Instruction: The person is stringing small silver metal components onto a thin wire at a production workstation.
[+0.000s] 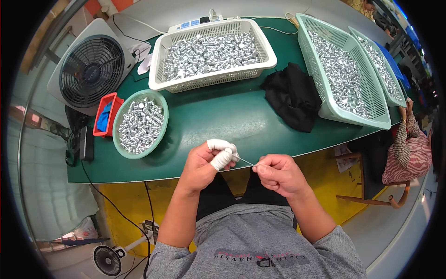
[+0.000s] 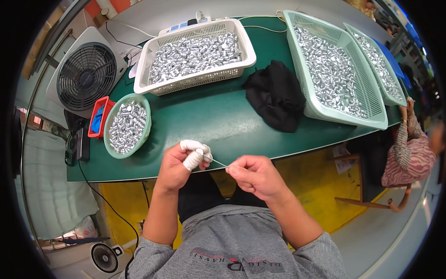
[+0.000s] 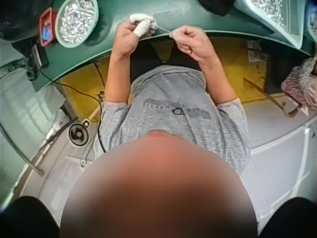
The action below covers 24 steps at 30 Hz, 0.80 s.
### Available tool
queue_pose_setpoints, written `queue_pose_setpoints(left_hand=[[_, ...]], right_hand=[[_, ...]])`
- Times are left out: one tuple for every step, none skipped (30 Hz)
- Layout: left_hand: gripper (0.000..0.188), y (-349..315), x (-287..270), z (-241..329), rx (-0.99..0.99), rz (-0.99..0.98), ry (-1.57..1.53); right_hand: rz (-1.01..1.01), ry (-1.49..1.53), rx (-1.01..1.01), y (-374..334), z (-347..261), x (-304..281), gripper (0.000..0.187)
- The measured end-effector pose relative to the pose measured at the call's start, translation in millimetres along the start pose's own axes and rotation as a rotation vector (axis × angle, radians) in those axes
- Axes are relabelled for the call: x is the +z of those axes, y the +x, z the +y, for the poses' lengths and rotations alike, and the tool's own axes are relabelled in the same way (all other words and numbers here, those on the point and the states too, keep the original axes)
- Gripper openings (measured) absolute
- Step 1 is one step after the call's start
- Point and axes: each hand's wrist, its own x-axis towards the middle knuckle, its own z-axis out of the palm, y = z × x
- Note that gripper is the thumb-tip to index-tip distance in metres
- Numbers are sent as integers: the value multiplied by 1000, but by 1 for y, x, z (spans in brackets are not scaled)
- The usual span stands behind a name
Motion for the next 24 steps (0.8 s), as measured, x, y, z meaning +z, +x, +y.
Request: queue_pose_setpoints(left_hand=[[13, 0, -3, -1, -1, 5, 1], [15, 3, -7, -1, 54, 47, -94], [17, 5, -10, -1, 109, 90, -188], [19, 7, -13, -1, 165, 133, -282], [19, 8, -16, -3, 164, 139, -279], [20, 8, -18, -5, 150, 128, -405], [22, 8, -19, -7, 136, 119, -528], [24, 8, -20, -7, 122, 110, -652], [24, 8, -19, -7, 122, 116, -647], [24, 8, -17, -7, 86, 97, -690], [25, 8, -15, -7, 49, 77, -732], [26, 8, -14, -7, 11, 54, -777], [26, 8, -14, -9, 11, 56, -776], [26, 8, -14, -12, 12, 44, -779], [27, 7, -16, -16, 13, 31, -783], [28, 7, -17, -18, 14, 18, -786], [28, 7, -17, -19, 13, 18, -786], [27, 7, -16, -20, 20, 9, -781], [27, 6, -16, -20, 27, -1, -777], [26, 6, -16, -20, 34, -10, -773], [26, 5, -16, -20, 33, -9, -772], [26, 6, -16, -20, 33, -8, -770], [25, 6, -15, -20, 32, -7, -768], [25, 6, -15, -21, 32, -5, -766]], right_hand=[[55, -101, -66, -3, 3, 2, 4], [108, -200, -132, -5, 4, 3, 4], [103, -199, -127, -5, 5, 3, 4], [145, -331, -240, -6, 5, 3, 3], [186, -463, -353, -7, 5, 2, 2], [227, -595, -467, -7, 5, 2, 2], [220, -590, -463, -7, 5, 5, 2], [221, -652, -511, -7, 5, 9, 1], [223, -713, -560, -8, 4, 14, 1], [225, -775, -609, -8, 3, 18, 2], [220, -770, -608, -9, 2, 24, 2], [226, -830, -632, -9, 0, 30, 3], [233, -889, -656, -10, -1, 37, 4], [240, -949, -680, -9, -2, 41, 5], [239, -948, -680, -9, -3, 45, 5], [244, -974, -694, -8, -3, 48, 5], [249, -1000, -708, -7, -4, 50, 5], [254, -1027, -722, -7, -5, 51, 5], [254, -1026, -722, -7, -5, 53, 5], [253, -1034, -729, -7, -5, 53, 5], [251, -1041, -736, -7, -6, 54, 5], [252, -1050, -744, -7, -6, 55, 5], [255, -1051, -744, -7, -7, 55, 5], [255, -1059, -743, -7, -8, 56, 5]])
